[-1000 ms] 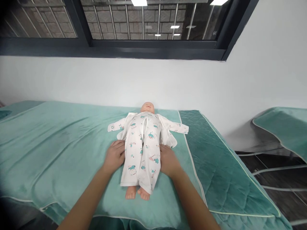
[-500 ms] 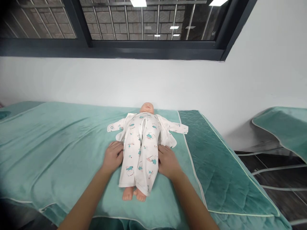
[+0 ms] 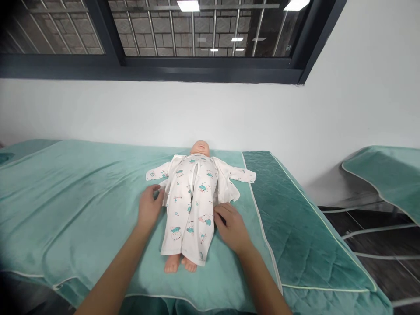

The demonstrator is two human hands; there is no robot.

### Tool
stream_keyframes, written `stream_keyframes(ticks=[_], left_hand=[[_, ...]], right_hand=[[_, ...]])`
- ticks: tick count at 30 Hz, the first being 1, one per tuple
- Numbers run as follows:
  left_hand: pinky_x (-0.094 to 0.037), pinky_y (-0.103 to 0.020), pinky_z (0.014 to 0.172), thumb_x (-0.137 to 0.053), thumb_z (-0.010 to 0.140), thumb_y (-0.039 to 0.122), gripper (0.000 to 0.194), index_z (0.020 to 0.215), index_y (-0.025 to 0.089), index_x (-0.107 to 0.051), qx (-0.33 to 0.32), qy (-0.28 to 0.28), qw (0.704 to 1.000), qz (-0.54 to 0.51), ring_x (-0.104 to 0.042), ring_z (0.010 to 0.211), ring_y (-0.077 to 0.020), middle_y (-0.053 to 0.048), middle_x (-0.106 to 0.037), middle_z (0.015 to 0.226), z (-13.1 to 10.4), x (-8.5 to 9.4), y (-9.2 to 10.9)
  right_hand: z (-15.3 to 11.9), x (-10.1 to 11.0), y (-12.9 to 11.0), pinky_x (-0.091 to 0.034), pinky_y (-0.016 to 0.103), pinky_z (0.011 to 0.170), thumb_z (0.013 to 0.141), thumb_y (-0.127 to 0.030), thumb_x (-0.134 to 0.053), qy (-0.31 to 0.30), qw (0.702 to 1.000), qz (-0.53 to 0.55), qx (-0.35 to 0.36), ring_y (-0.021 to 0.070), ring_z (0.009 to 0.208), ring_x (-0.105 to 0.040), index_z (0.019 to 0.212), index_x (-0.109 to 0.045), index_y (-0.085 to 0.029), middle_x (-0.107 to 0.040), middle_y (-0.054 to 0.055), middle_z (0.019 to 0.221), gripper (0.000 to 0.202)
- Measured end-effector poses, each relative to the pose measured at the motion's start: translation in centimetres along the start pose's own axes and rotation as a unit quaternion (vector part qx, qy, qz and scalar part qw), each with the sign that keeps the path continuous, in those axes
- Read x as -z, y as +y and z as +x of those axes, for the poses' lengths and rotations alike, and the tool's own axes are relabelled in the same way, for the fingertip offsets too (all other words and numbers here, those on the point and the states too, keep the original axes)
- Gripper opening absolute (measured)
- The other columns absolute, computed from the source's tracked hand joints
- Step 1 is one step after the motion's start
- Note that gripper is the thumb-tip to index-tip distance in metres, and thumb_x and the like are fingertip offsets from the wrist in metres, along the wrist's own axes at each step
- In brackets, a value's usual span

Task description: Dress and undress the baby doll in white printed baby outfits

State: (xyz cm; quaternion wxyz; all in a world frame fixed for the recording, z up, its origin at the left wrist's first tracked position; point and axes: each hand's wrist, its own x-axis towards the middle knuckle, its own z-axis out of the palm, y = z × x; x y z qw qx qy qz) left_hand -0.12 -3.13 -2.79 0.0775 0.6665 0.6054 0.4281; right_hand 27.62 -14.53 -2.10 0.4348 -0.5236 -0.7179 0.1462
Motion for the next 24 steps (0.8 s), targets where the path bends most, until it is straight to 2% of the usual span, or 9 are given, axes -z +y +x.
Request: stream_keyframes(ticks=[4,7,9,11,14,16,19,22,24], left_hand=[[-0.042,-0.055,0.098,-0.056,0.086,0.036,0.034,0.113,0.014,-0.059,0.007,0.02,0.994,0.11,-0.051,0.119,-0.0367,-0.018,-0.062,0.117,0.1,-0.6,0.1],[-0.036,-0.058,0.104,-0.059,0.085,0.041,0.042,0.114,0.012,-0.057,0.018,0.03,0.987,0.157,-0.039,0.134,-0.0398,-0.023,-0.053,0.133,-0.1,-0.9,0.4],[-0.034,-0.058,0.107,-0.058,0.086,0.043,0.04,0.109,0.011,-0.058,0.016,0.024,0.986,0.164,-0.035,0.137,-0.0402,-0.025,-0.051,0.135,-0.1,-1.1,0.5],[-0.035,-0.058,0.105,-0.057,0.086,0.04,0.029,0.099,0.014,-0.06,0.013,0.019,0.988,0.154,-0.039,0.134,-0.0396,-0.023,-0.055,0.13,0.0,-1.1,0.3],[-0.038,-0.057,0.101,-0.054,0.087,0.035,0.016,0.084,0.019,-0.057,0.017,0.018,0.994,0.109,-0.049,0.123,-0.0369,-0.017,-0.062,0.117,0.1,-0.7,0.1],[-0.043,-0.052,0.095,-0.05,0.09,0.036,0.017,0.085,0.02,-0.054,0.059,0.04,0.997,0.037,-0.057,0.11,-0.0324,-0.013,-0.065,0.108,0.1,-0.2,-0.1],[-0.049,-0.04,0.083,-0.045,0.094,0.043,0.022,0.097,0.022,-0.049,0.142,0.123,0.977,-0.101,-0.062,0.093,-0.0238,-0.007,-0.064,0.099,-0.2,0.6,-0.1],[-0.049,-0.033,0.076,-0.047,0.094,0.046,0.024,0.101,0.023,-0.046,0.162,0.169,0.958,-0.165,-0.061,0.086,-0.0189,-0.005,-0.062,0.098,-0.5,1.0,0.0],[-0.048,-0.031,0.073,-0.047,0.094,0.047,0.025,0.102,0.023,-0.046,0.166,0.164,0.957,-0.172,-0.06,0.081,-0.0175,-0.005,-0.062,0.102,-0.5,1.1,0.1]], right_hand=[[0.3,1.1,1.8,-0.047,0.036,0.085,0.097,-0.039,-0.045,0.128,0.985,0.039,-0.111,0.0221,0.095,-0.061,0.1,-0.065,-0.023,-0.068,0.006,0.101,0.026],[1.4,2.4,4.2,-0.047,0.037,0.081,0.094,-0.048,-0.045,0.165,0.965,-0.053,-0.197,0.0235,0.091,-0.062,0.104,-0.064,-0.02,-0.067,0.01,0.104,0.036],[2.3,2.9,5.2,-0.046,0.038,0.076,0.093,-0.054,-0.043,0.137,0.947,-0.147,-0.251,0.0258,0.088,-0.062,0.103,-0.064,-0.018,-0.066,0.013,0.104,0.043],[3.2,3.2,5.6,-0.045,0.039,0.069,0.091,-0.06,-0.041,0.089,0.926,-0.222,-0.292,0.0282,0.086,-0.063,0.1,-0.064,-0.018,-0.066,0.016,0.102,0.048],[4.3,3.0,5.5,-0.042,0.036,0.062,0.088,-0.06,-0.045,0.039,0.903,-0.272,-0.33,0.0278,0.078,-0.064,0.095,-0.063,-0.02,-0.067,0.015,0.092,0.045],[4.6,2.9,5.4,-0.039,0.033,0.059,0.086,-0.056,-0.05,0.024,0.897,-0.276,-0.346,0.0249,0.071,-0.063,0.087,-0.063,-0.021,-0.067,0.01,0.08,0.037],[4.2,3.1,5.7,-0.034,0.03,0.057,0.084,-0.048,-0.052,0.044,0.905,-0.245,-0.345,0.0201,0.063,-0.057,0.072,-0.059,-0.022,-0.062,0.004,0.068,0.029],[3.2,3.5,6.2,-0.033,0.029,0.057,0.08,-0.044,-0.056,0.152,0.924,-0.119,-0.329,0.0164,0.061,-0.049,0.068,-0.056,-0.022,-0.054,-0.001,0.062,0.025],[2.6,3.8,6.2,-0.035,0.028,0.057,0.077,-0.044,-0.059,0.237,0.919,0.041,-0.311,0.0151,0.06,-0.047,0.068,-0.054,-0.021,-0.05,-0.003,0.061,0.025]])
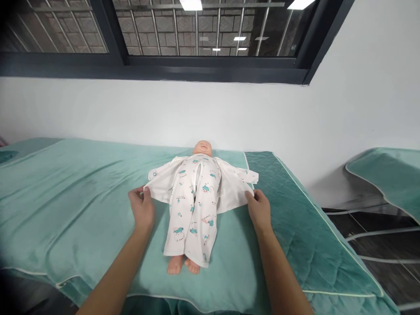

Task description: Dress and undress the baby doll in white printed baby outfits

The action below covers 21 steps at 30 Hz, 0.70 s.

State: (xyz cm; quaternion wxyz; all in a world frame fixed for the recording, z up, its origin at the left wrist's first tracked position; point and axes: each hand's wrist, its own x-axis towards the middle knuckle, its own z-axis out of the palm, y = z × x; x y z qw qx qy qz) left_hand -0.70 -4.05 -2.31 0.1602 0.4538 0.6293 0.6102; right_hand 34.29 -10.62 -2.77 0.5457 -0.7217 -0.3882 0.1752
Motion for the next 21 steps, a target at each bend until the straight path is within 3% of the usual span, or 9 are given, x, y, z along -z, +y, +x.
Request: stream_keyframes(ticks=[4,7,10,13,16,19,21], left_hand=[[-0.047,-0.031,0.068,-0.047,0.094,0.048,0.026,0.102,0.023,-0.046,-0.001,-0.018,1.0,-0.001,-0.06,0.077,-0.0169,-0.007,-0.064,0.11,-0.1,-0.1,0.2],[-0.048,-0.03,0.068,-0.047,0.094,0.043,0.022,0.103,0.023,-0.045,-0.011,-0.037,0.999,-0.021,-0.062,0.079,-0.0165,-0.008,-0.064,0.116,-0.1,-0.1,0.1],[-0.049,-0.027,0.064,-0.046,0.093,0.03,0.015,0.106,0.024,-0.042,-0.02,-0.056,0.998,-0.034,-0.064,0.079,-0.0144,-0.008,-0.062,0.126,-0.2,-0.1,-0.3],[-0.05,-0.027,0.067,-0.046,0.088,0.018,0.025,0.112,0.024,-0.044,-0.029,-0.074,0.997,-0.019,-0.067,0.086,-0.0154,-0.008,-0.061,0.129,-0.2,-0.1,-0.7],[-0.051,-0.029,0.073,-0.046,0.085,0.014,0.033,0.116,0.024,-0.046,-0.033,-0.081,0.996,-0.012,-0.067,0.091,-0.0164,-0.007,-0.062,0.13,-0.3,0.0,-0.8],[-0.051,-0.03,0.077,-0.046,0.084,0.012,0.033,0.115,0.024,-0.049,-0.052,-0.076,0.996,-0.019,-0.067,0.092,-0.0164,-0.006,-0.061,0.133,-0.5,0.1,-0.6],[-0.051,-0.032,0.082,-0.046,0.084,0.01,0.031,0.112,0.023,-0.05,-0.088,-0.08,0.993,-0.026,-0.065,0.103,-0.0188,-0.007,-0.06,0.135,-0.5,0.1,0.0]], right_hand=[[-0.5,0.3,-2.0,-0.048,0.032,0.067,0.079,-0.045,-0.06,-0.058,0.946,0.319,-0.015,0.0195,0.074,-0.059,0.077,-0.055,-0.023,-0.063,0.001,0.079,0.023],[-1.4,-0.6,-5.6,-0.052,0.037,0.079,0.087,-0.045,-0.052,-0.107,0.926,0.362,0.037,0.0232,0.095,-0.065,0.092,-0.058,-0.025,-0.069,0.005,0.103,0.022],[-2.9,-2.1,-9.0,-0.051,0.041,0.089,0.09,-0.04,-0.051,-0.204,0.933,0.252,0.153,0.0242,0.107,-0.064,0.092,-0.055,-0.025,-0.067,0.005,0.118,0.016],[-4.5,-3.5,-10.6,-0.038,0.05,0.108,0.09,-0.029,-0.054,-0.298,0.895,0.04,0.329,0.0271,0.129,-0.051,0.08,-0.051,-0.023,-0.059,0.008,0.137,0.012],[-5.7,-4.0,-10.2,-0.03,0.055,0.115,0.091,-0.02,-0.051,-0.293,0.856,-0.08,0.417,0.026,0.139,-0.041,0.079,-0.049,-0.023,-0.055,0.008,0.141,0.012],[-6.4,-3.7,-9.1,-0.039,0.05,0.11,0.092,-0.018,-0.049,-0.272,0.861,-0.09,0.42,0.0239,0.138,-0.043,0.086,-0.051,-0.024,-0.055,0.006,0.141,0.009],[-6.9,-3.4,-8.3,-0.042,0.048,0.106,0.092,-0.018,-0.05,-0.251,0.864,-0.092,0.426,0.0252,0.134,-0.045,0.088,-0.053,-0.025,-0.055,0.006,0.14,0.009]])
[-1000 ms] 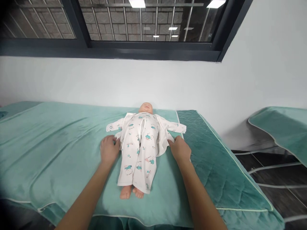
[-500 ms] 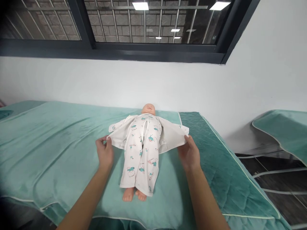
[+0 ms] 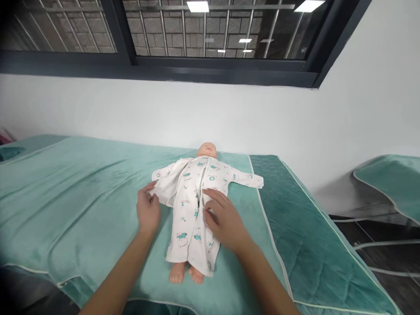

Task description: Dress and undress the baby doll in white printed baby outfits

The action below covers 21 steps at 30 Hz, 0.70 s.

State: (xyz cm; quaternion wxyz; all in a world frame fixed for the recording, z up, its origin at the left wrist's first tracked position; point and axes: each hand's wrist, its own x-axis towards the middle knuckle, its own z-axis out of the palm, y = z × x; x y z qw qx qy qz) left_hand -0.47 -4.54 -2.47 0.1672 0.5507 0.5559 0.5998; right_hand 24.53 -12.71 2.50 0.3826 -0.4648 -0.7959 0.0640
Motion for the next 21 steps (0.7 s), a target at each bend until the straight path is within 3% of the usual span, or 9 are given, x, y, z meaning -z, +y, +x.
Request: stream_keyframes(ticks=[3,6,8,10,12,14,16,18,21], left_hand=[[-0.051,-0.036,0.089,-0.043,0.085,0.007,0.028,0.106,0.022,-0.051,-0.084,-0.012,0.996,-0.011,-0.059,0.12,-0.0216,-0.008,-0.06,0.135,0.1,-0.3,2.0],[-0.049,-0.041,0.098,-0.039,0.086,0.001,0.03,0.102,0.022,-0.052,-0.204,-0.05,0.978,-0.015,-0.058,0.123,-0.0203,-0.008,-0.063,0.131,0.1,-0.9,5.0],[-0.049,-0.041,0.1,-0.037,0.084,-0.003,0.034,0.101,0.021,-0.055,-0.312,-0.126,0.942,0.0,-0.058,0.123,-0.0196,-0.007,-0.064,0.13,-0.2,-1.3,6.7],[-0.05,-0.041,0.099,-0.039,0.083,-0.005,0.036,0.1,0.021,-0.058,-0.41,-0.232,0.882,0.036,-0.059,0.122,-0.0204,-0.007,-0.066,0.127,-0.9,-1.5,7.7],[-0.05,-0.042,0.101,-0.042,0.083,-0.004,0.034,0.099,0.02,-0.06,-0.457,-0.312,0.83,0.07,-0.058,0.124,-0.0228,-0.006,-0.067,0.125,-1.7,-1.3,7.9],[-0.048,-0.043,0.104,-0.044,0.084,-0.003,0.033,0.101,0.019,-0.061,-0.444,-0.345,0.824,0.062,-0.055,0.128,-0.0242,-0.006,-0.067,0.126,-2.4,-0.9,7.7],[-0.048,-0.041,0.104,-0.043,0.085,-0.002,0.033,0.102,0.02,-0.062,-0.386,-0.344,0.856,0.006,-0.055,0.128,-0.0225,-0.006,-0.066,0.127,-2.7,-0.4,7.5],[-0.05,-0.037,0.101,-0.042,0.088,0.001,0.031,0.1,0.021,-0.063,-0.299,-0.309,0.901,-0.058,-0.06,0.119,-0.0192,-0.006,-0.067,0.123,-2.1,-0.3,7.5],[-0.049,-0.035,0.097,-0.047,0.091,0.011,0.02,0.096,0.021,-0.064,-0.15,-0.208,0.961,-0.107,-0.063,0.109,-0.0182,-0.006,-0.069,0.111,0.2,-1.2,7.5]], right_hand=[[-1.3,-0.7,0.3,-0.045,0.049,0.099,0.092,-0.02,-0.055,0.055,0.997,-0.037,-0.027,0.0274,0.123,-0.052,0.099,-0.057,-0.026,-0.059,0.008,0.13,0.01],[-2.1,-1.5,0.6,-0.047,0.045,0.095,0.091,-0.025,-0.06,0.104,0.991,-0.032,-0.072,0.0263,0.115,-0.053,0.115,-0.055,-0.026,-0.059,0.01,0.12,0.024],[-2.4,-1.8,0.8,-0.047,0.043,0.094,0.092,-0.026,-0.059,0.104,0.991,0.0,-0.085,0.0248,0.112,-0.054,0.116,-0.055,-0.025,-0.057,0.009,0.117,0.024],[-2.5,-1.7,1.0,-0.047,0.04,0.092,0.094,-0.025,-0.056,0.091,0.991,0.035,-0.089,0.0234,0.11,-0.055,0.113,-0.057,-0.025,-0.057,0.009,0.114,0.019],[-2.4,-1.4,1.2,-0.047,0.037,0.089,0.095,-0.025,-0.054,0.075,0.991,0.066,-0.088,0.0217,0.105,-0.056,0.109,-0.058,-0.024,-0.057,0.008,0.11,0.015],[-2.2,-0.8,1.3,-0.047,0.034,0.083,0.096,-0.024,-0.052,0.057,0.99,0.092,-0.087,0.0196,0.098,-0.057,0.104,-0.06,-0.024,-0.059,0.007,0.106,0.011],[-1.7,-0.2,1.5,-0.046,0.031,0.076,0.096,-0.025,-0.051,0.044,0.989,0.106,-0.096,0.0177,0.089,-0.058,0.098,-0.06,-0.023,-0.06,0.005,0.098,0.01],[-0.9,0.3,1.7,-0.044,0.03,0.071,0.096,-0.027,-0.051,0.054,0.986,0.107,-0.115,0.0162,0.08,-0.057,0.093,-0.061,-0.023,-0.061,0.002,0.088,0.011],[1.7,0.7,2.2,-0.042,0.029,0.069,0.095,-0.031,-0.053,0.113,0.975,0.122,-0.15,0.0151,0.073,-0.056,0.088,-0.062,-0.022,-0.062,0.0,0.078,0.014]])
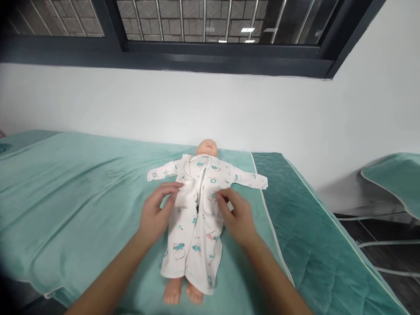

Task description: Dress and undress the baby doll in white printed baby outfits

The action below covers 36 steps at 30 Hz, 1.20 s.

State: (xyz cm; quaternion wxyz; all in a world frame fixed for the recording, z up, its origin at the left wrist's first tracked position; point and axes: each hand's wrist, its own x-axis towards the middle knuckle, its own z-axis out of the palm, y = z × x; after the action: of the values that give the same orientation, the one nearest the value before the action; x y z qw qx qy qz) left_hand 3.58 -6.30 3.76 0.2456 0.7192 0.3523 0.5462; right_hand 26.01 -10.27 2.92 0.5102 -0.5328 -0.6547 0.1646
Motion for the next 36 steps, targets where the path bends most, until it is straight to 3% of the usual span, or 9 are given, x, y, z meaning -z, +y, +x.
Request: stream_keyframes(ticks=[4,10,16,19,23,26,29,32,36], left_hand=[[-0.052,-0.032,0.084,-0.06,0.087,0.033,0.018,0.101,0.021,-0.063,0.185,0.107,0.971,-0.107,-0.064,0.099,-0.0193,-0.006,-0.067,0.108,5.0,-0.6,-3.0],[-0.041,-0.025,0.057,-0.064,0.078,0.057,0.041,0.084,0.016,-0.063,0.352,0.029,0.927,-0.13,-0.052,0.062,-0.0122,-0.001,-0.062,0.077,11.2,-1.9,-7.6],[-0.031,-0.023,0.053,-0.067,0.073,0.045,0.029,0.068,0.018,-0.058,0.31,-0.034,0.95,0.001,-0.043,0.056,-0.0095,0.004,-0.051,0.062,14.2,-3.6,-6.7],[-0.033,-0.023,0.053,-0.064,0.075,0.038,0.021,0.069,0.018,-0.06,0.289,-0.05,0.956,-0.007,-0.044,0.055,-0.0094,0.003,-0.054,0.063,15.0,-4.9,-4.3],[-0.035,-0.024,0.05,-0.062,0.078,0.035,0.02,0.072,0.017,-0.068,0.294,-0.143,0.942,-0.08,-0.048,0.053,-0.0104,-0.001,-0.062,0.066,14.8,-5.7,-2.5],[-0.037,-0.023,0.051,-0.062,0.081,0.037,0.024,0.092,0.019,-0.074,0.275,-0.077,0.951,-0.122,-0.05,0.054,-0.0103,-0.002,-0.066,0.07,14.3,-5.3,-3.4],[-0.044,-0.025,0.062,-0.063,0.082,0.036,0.025,0.097,0.02,-0.075,0.223,-0.002,0.974,-0.051,-0.058,0.067,-0.0135,-0.003,-0.071,0.082,14.2,-5.0,-4.9],[-0.047,-0.029,0.075,-0.061,0.085,0.034,0.023,0.097,0.022,-0.076,0.17,-0.047,0.984,0.025,-0.063,0.084,-0.018,-0.005,-0.072,0.096,14.4,-5.5,-5.9],[-0.045,-0.03,0.073,-0.06,0.084,0.031,0.02,0.093,0.022,-0.076,0.149,-0.101,0.981,0.071,-0.061,0.077,-0.0173,-0.004,-0.071,0.091,14.5,-6.2,-6.2]], right_hand=[[5.9,-1.4,0.2,-0.044,0.029,0.072,0.093,-0.035,-0.053,0.08,0.994,0.055,-0.042,0.0154,0.076,-0.058,0.087,-0.063,-0.023,-0.064,0.0,0.08,0.017],[13.6,-3.8,2.2,-0.039,0.031,0.066,0.087,-0.044,-0.055,0.06,0.985,-0.076,-0.144,0.0174,0.069,-0.055,0.075,-0.059,-0.022,-0.064,0.001,0.073,0.025],[13.7,-4.9,2.7,-0.039,0.031,0.065,0.08,-0.049,-0.06,0.024,0.976,-0.11,-0.187,0.0185,0.07,-0.056,0.077,-0.057,-0.023,-0.065,0.001,0.075,0.027],[13.5,-4.8,2.9,-0.04,0.03,0.065,0.082,-0.042,-0.057,0.042,0.976,-0.08,-0.197,0.0175,0.067,-0.057,0.076,-0.06,-0.023,-0.066,0.0,0.071,0.02],[13.7,-4.5,3.4,-0.041,0.029,0.066,0.079,-0.037,-0.059,0.056,0.975,0.017,-0.215,0.0168,0.068,-0.058,0.076,-0.066,-0.021,-0.068,0.0,0.072,0.018],[13.8,-4.3,3.7,-0.041,0.028,0.063,0.078,-0.04,-0.061,0.051,0.968,0.095,-0.226,0.0156,0.065,-0.055,0.079,-0.07,-0.019,-0.067,0.001,0.071,0.023],[13.7,-4.2,3.9,-0.042,0.027,0.061,0.078,-0.043,-0.063,0.04,0.965,0.153,-0.211,0.0144,0.064,-0.054,0.085,-0.073,-0.018,-0.066,0.001,0.074,0.028],[13.6,-4.0,4.4,-0.042,0.027,0.061,0.079,-0.047,-0.064,0.017,0.965,0.178,-0.194,0.0138,0.064,-0.054,0.095,-0.075,-0.02,-0.067,0.001,0.075,0.033],[13.7,-4.2,4.9,-0.045,0.03,0.072,0.081,-0.045,-0.062,0.022,0.972,0.147,-0.18,0.0156,0.075,-0.059,0.097,-0.076,-0.022,-0.071,0.001,0.084,0.031]])
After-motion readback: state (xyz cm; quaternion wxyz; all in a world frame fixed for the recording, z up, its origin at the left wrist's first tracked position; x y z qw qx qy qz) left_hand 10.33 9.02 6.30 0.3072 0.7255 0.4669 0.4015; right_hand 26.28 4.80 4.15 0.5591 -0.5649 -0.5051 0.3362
